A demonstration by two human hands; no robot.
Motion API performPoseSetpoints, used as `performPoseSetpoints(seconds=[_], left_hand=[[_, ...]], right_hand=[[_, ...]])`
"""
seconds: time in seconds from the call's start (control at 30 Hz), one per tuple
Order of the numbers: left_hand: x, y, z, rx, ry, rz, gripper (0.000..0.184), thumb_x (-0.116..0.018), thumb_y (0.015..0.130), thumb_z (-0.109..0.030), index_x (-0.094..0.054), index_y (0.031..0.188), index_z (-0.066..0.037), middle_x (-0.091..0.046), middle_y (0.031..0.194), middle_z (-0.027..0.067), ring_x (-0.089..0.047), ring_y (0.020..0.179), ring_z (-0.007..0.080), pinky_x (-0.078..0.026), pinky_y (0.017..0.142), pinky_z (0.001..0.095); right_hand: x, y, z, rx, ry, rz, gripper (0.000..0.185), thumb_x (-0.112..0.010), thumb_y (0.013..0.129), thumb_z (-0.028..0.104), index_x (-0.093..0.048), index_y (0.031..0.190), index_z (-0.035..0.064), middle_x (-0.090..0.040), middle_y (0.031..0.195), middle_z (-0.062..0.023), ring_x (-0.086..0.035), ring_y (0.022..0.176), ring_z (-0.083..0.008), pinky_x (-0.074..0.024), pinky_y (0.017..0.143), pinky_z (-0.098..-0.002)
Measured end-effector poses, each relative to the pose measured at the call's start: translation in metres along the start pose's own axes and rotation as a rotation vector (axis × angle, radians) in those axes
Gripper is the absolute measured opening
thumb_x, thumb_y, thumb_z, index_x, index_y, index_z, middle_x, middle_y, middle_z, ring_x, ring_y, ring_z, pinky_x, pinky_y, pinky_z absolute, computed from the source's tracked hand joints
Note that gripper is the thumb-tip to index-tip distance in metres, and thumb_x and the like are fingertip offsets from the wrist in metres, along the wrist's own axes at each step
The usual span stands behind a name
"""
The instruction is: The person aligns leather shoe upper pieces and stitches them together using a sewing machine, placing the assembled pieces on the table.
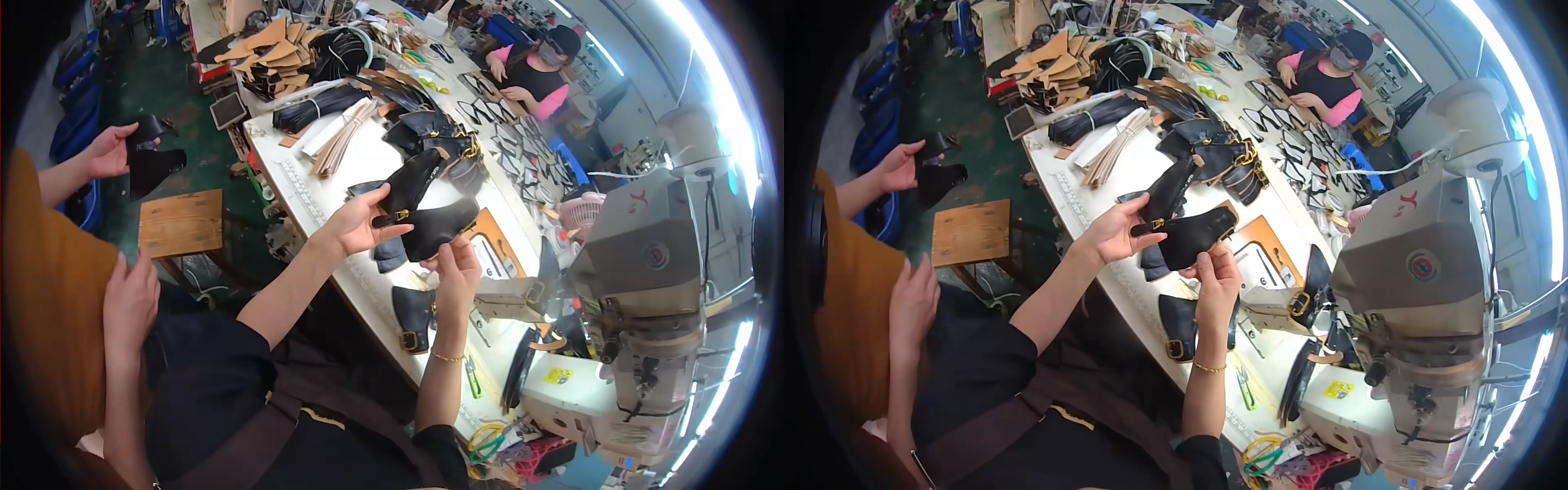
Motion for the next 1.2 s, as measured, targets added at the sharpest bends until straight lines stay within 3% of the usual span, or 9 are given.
performPoseSetpoints(seconds=[0.1,0.27,0.4,0.6,0.77,0.9,1.1,1.2], left_hand=[[-0.008,0.002,0.011,0.084,-0.086,-0.13,0.029,-0.05,0.089,-0.017,-0.049,0.107,0.006,-0.059,0.093,0.0146,-0.061,0.08,0.0225,-0.058,0.064,0.0333],[-0.017,-0.003,0.021,0.209,-0.059,-0.242,0.026,-0.054,0.087,-0.02,-0.054,0.099,0.003,-0.059,0.085,0.0107,-0.06,0.071,0.0175,-0.055,0.053,0.025],[-0.011,0.003,0.031,0.243,0.052,-0.014,0.02,-0.056,0.085,-0.021,-0.06,0.087,-0.002,-0.062,0.073,0.0055,-0.056,0.057,0.01,-0.042,0.04,0.0179],[-0.015,0.008,0.046,0.259,0.144,0.022,0.018,-0.057,0.084,-0.022,-0.06,0.084,-0.004,-0.061,0.065,0.0015,-0.051,0.05,0.0067,-0.032,0.034,0.0168],[-0.023,0.0,0.056,0.386,0.239,-0.004,0.019,-0.056,0.086,-0.023,-0.06,0.089,-0.004,-0.064,0.075,0.0046,-0.055,0.06,0.0093,-0.041,0.045,0.0208],[-0.034,-0.011,0.062,0.515,0.044,0.087,0.029,-0.056,0.088,-0.029,-0.057,0.098,-0.002,-0.06,0.087,0.0091,-0.054,0.07,0.016,-0.049,0.066,0.0303],[-0.026,-0.012,0.066,0.531,0.018,0.171,0.039,-0.05,0.091,-0.032,-0.05,0.113,0.0,-0.06,0.101,0.0134,-0.055,0.091,0.0209,-0.045,0.086,0.0432],[-0.026,-0.013,0.066,0.389,-0.031,0.23,0.042,-0.047,0.092,-0.032,-0.046,0.118,0.0,-0.058,0.107,0.0142,-0.055,0.099,0.0223,-0.043,0.091,0.0449]], right_hand=[[0.009,0.0,0.003,0.043,-0.009,-0.061,0.009,-0.051,0.086,0.004,-0.055,0.093,-0.0007,-0.058,0.076,-0.0052,-0.055,0.062,-0.012,-0.046,0.06,-0.0212],[0.022,0.001,-0.009,0.093,0.01,-0.043,0.012,-0.048,0.088,0.008,-0.056,0.094,-0.0001,-0.059,0.083,-0.008,-0.054,0.066,-0.0133,-0.0454,0.071,-0.0258],[0.018,0.001,-0.016,0.173,0.225,-0.023,0.015,-0.049,0.09,0.011,-0.056,0.096,-0.0003,-0.06,0.088,-0.0085,-0.055,0.077,-0.013,-0.0432,0.078,-0.0252],[0.025,-0.001,-0.016,0.271,0.087,0.04,0.018,-0.05,0.091,0.015,-0.057,0.099,0.0005,-0.06,0.093,-0.008,-0.055,0.086,-0.0132,-0.0411,0.082,-0.0247],[0.031,0.001,-0.018,0.316,0.167,-0.01,0.021,-0.052,0.091,0.017,-0.055,0.104,0.0011,-0.06,0.095,-0.0075,-0.056,0.086,-0.0137,-0.0421,0.082,-0.0246],[0.032,0.003,-0.008,0.212,0.322,-0.122,0.024,-0.05,0.092,0.02,-0.053,0.108,0.0026,-0.058,0.097,-0.0051,-0.053,0.084,-0.0111,-0.0391,0.081,-0.0231],[0.033,0.003,-0.007,0.196,0.298,-0.147,0.022,-0.049,0.092,0.014,-0.051,0.111,0.0029,-0.056,0.098,-0.006,-0.052,0.085,-0.0103,-0.0397,0.081,-0.0234],[0.017,-0.007,0.012,0.281,-0.112,-0.425,0.022,-0.052,0.088,0.009,-0.052,0.108,0.0036,-0.054,0.095,-0.007,-0.051,0.084,-0.0125,-0.0401,0.079,-0.0249]])
Point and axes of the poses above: each hand's wrist, its own y-axis towards the middle knuckle, its own x-axis out of the back of the hand, z = x × y, the point moved 2 cm from there along y, towards the middle knuckle
